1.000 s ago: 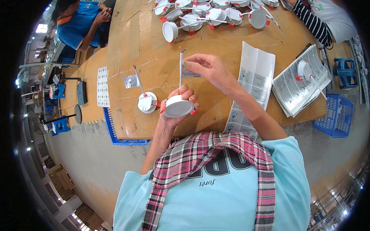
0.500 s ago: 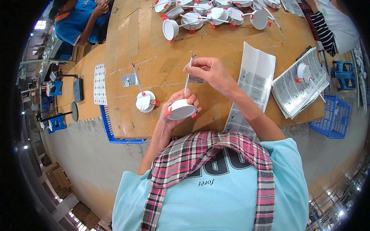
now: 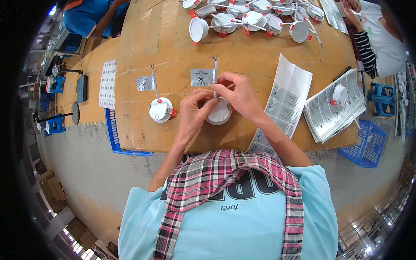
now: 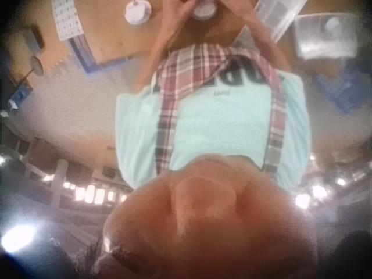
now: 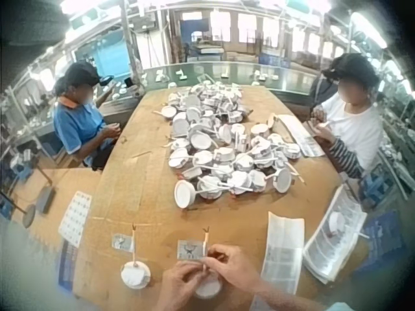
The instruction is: The person peels adhesive labels from a backing sheet and attaches them around the wires of round light fixtures by hand.
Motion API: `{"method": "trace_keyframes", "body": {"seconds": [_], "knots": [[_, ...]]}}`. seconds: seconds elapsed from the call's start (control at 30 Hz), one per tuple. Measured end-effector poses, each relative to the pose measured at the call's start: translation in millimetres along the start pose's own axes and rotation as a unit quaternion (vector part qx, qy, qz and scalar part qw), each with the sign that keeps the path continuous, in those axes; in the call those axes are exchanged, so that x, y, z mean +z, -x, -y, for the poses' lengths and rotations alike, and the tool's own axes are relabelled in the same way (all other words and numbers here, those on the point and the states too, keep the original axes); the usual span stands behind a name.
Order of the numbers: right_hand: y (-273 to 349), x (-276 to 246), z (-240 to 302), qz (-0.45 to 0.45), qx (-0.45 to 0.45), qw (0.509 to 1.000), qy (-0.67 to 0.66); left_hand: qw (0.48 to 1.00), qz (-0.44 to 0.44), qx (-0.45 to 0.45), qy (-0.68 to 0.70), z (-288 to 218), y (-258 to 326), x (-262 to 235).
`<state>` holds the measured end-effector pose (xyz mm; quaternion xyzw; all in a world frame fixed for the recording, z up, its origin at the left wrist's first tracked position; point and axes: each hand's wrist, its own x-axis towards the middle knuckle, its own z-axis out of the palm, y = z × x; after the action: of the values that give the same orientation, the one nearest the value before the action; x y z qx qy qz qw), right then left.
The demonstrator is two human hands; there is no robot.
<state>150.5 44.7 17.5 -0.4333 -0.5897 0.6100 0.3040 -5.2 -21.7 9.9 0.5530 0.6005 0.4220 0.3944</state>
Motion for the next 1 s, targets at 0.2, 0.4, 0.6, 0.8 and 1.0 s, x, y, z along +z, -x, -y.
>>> {"method": "trace_keyframes", "body": {"seconds": [0.2,0.4,0.6,0.8,1.0], "knots": [[2.9,-3.5,-5.9,-0.012,-0.016,0.999,-0.025,0.976,-0.018,-0.063,0.209,0.0,-5.9,-2.7],[6.0,-0.9,-0.2,0.010,0.023,0.998,-0.052,0.953,0.009,-0.060,0.296,-5.1,-9.7,-9.6],[-1.3,2.1,1.4,-0.028,0.032,0.996,-0.077,0.992,0.004,0.088,-0.094,0.5,0.7,-3.0],[-6.4,1.9,7.2,-0.045,0.014,0.993,-0.108,0.986,-0.116,0.037,-0.114,15.8,-13.8,-23.7],[2.8,-11.1,3.6,-0.041,0.013,0.996,-0.079,0.985,-0.122,0.024,-0.116,16.4,-14.0,-24.6]]}}
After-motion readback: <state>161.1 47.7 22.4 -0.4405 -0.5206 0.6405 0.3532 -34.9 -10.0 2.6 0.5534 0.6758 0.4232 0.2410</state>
